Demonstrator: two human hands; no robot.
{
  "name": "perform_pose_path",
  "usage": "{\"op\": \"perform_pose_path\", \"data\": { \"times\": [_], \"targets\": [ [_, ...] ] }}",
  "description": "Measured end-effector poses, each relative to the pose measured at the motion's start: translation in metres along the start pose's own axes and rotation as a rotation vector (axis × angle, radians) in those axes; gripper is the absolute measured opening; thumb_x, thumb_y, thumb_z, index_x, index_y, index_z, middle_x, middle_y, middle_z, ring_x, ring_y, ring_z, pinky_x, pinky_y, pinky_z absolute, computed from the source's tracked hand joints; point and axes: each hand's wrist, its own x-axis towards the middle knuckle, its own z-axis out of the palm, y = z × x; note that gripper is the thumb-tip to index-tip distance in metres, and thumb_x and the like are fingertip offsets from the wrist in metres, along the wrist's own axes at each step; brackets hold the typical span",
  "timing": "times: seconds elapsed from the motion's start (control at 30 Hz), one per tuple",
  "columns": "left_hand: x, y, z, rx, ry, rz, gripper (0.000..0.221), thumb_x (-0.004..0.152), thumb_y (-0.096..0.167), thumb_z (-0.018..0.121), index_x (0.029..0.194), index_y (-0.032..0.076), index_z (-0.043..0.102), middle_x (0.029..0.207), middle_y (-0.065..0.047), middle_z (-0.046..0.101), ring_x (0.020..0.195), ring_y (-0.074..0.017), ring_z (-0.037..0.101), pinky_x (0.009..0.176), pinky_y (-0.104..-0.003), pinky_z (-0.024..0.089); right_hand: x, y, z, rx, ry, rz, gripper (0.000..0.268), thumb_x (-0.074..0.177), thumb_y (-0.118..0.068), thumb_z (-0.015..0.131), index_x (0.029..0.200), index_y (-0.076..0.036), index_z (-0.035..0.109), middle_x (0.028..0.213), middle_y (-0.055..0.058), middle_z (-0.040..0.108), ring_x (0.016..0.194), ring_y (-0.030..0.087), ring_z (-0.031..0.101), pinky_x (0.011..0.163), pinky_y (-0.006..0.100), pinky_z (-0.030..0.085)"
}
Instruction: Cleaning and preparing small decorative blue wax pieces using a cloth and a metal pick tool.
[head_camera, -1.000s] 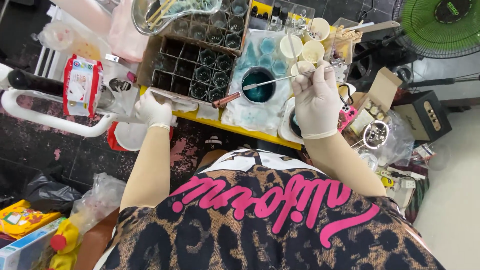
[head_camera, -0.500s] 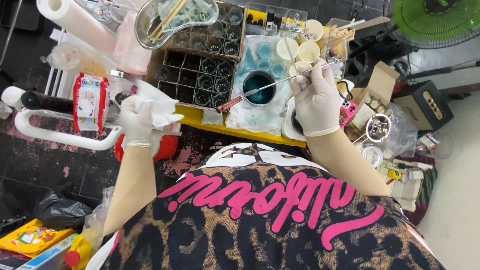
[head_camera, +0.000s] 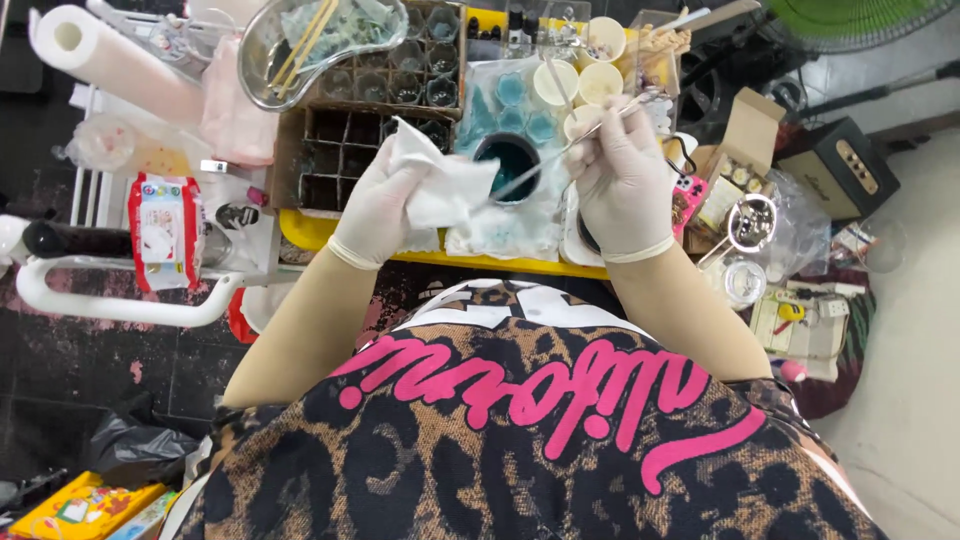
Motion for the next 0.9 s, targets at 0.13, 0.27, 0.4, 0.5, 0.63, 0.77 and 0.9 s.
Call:
{"op": "perform_pose_path", "data": {
  "times": [0.13, 0.27, 0.4, 0.5, 0.63, 0.77, 0.9],
  "targets": [
    [0.008, -0.012, 0.013, -0.110, -0.036, 0.022, 0.043, 0.110, 0.020, 0.054, 0.151, 0.009, 0.045, 0.135, -0.013, 0.063, 0.124, -0.0268, 0.065, 0.107, -0.046, 0.055, -0.014, -0.003, -0.004, 0.045, 0.100, -0.126, 0.008, 0.116, -0.014, 0.049, 0.120, -0.009, 0.053, 0.106, 0.010, 0.068, 0.089, 0.016, 0.067, 0.087, 0.030, 0.057],
    [0.010, -0.019, 0.032, -0.262, -0.067, -0.014, 0.056, 0.108, 0.024, 0.056, 0.159, 0.015, 0.036, 0.141, -0.008, 0.061, 0.131, -0.0262, 0.061, 0.113, -0.048, 0.051, -0.024, 0.009, -0.016, 0.079, 0.189, -0.134, 0.006, 0.114, -0.013, 0.049, 0.119, -0.013, 0.052, 0.107, 0.010, 0.068, 0.092, 0.017, 0.069, 0.087, 0.031, 0.058],
    [0.010, -0.039, 0.025, -0.311, -0.125, -0.019, 0.061, 0.111, 0.019, 0.058, 0.166, 0.018, 0.032, 0.146, -0.008, 0.056, 0.140, -0.0258, 0.054, 0.121, -0.046, 0.044, -0.028, 0.017, -0.032, 0.124, 0.185, -0.119, 0.005, 0.114, -0.012, 0.049, 0.119, -0.013, 0.050, 0.109, 0.011, 0.068, 0.092, 0.019, 0.070, 0.089, 0.033, 0.059],
    [0.008, -0.033, 0.034, -0.303, -0.162, -0.079, 0.062, 0.109, 0.024, 0.057, 0.165, 0.018, 0.031, 0.156, -0.014, 0.053, 0.147, -0.0279, 0.048, 0.127, -0.045, 0.036, -0.028, 0.020, -0.037, 0.095, 0.183, -0.112, 0.005, 0.114, -0.011, 0.049, 0.119, -0.013, 0.049, 0.108, 0.012, 0.067, 0.092, 0.020, 0.071, 0.087, 0.033, 0.059],
    [0.003, -0.024, 0.051, -0.418, -0.189, -0.123, 0.064, 0.107, 0.033, 0.056, 0.163, 0.018, 0.028, 0.158, -0.012, 0.046, 0.148, -0.0306, 0.044, 0.127, -0.049, 0.032, -0.030, 0.032, -0.040, 0.079, 0.202, -0.084, 0.008, 0.111, -0.009, 0.051, 0.117, -0.013, 0.047, 0.106, 0.014, 0.068, 0.089, 0.021, 0.071, 0.085, 0.034, 0.059],
    [-0.006, 0.003, 0.069, -0.603, -0.527, -0.262, 0.082, 0.097, 0.051, 0.053, 0.154, -0.006, 0.038, 0.157, -0.025, 0.045, 0.150, -0.0337, 0.045, 0.130, -0.045, 0.032, -0.032, 0.040, -0.041, 0.007, 0.183, -0.063, 0.008, 0.111, -0.007, 0.052, 0.117, -0.010, 0.046, 0.105, 0.015, 0.069, 0.087, 0.021, 0.071, 0.081, 0.032, 0.057],
    [0.011, -0.012, 0.041, -0.554, -0.520, -0.458, 0.062, 0.105, 0.051, 0.049, 0.126, -0.008, 0.050, 0.154, -0.020, 0.050, 0.136, -0.0325, 0.053, 0.114, -0.043, 0.044, -0.030, 0.032, -0.027, -0.134, 0.075, -0.087, 0.010, 0.112, -0.005, 0.052, 0.117, -0.010, 0.046, 0.105, 0.016, 0.069, 0.085, 0.019, 0.070, 0.080, 0.030, 0.056]
  ]
}}
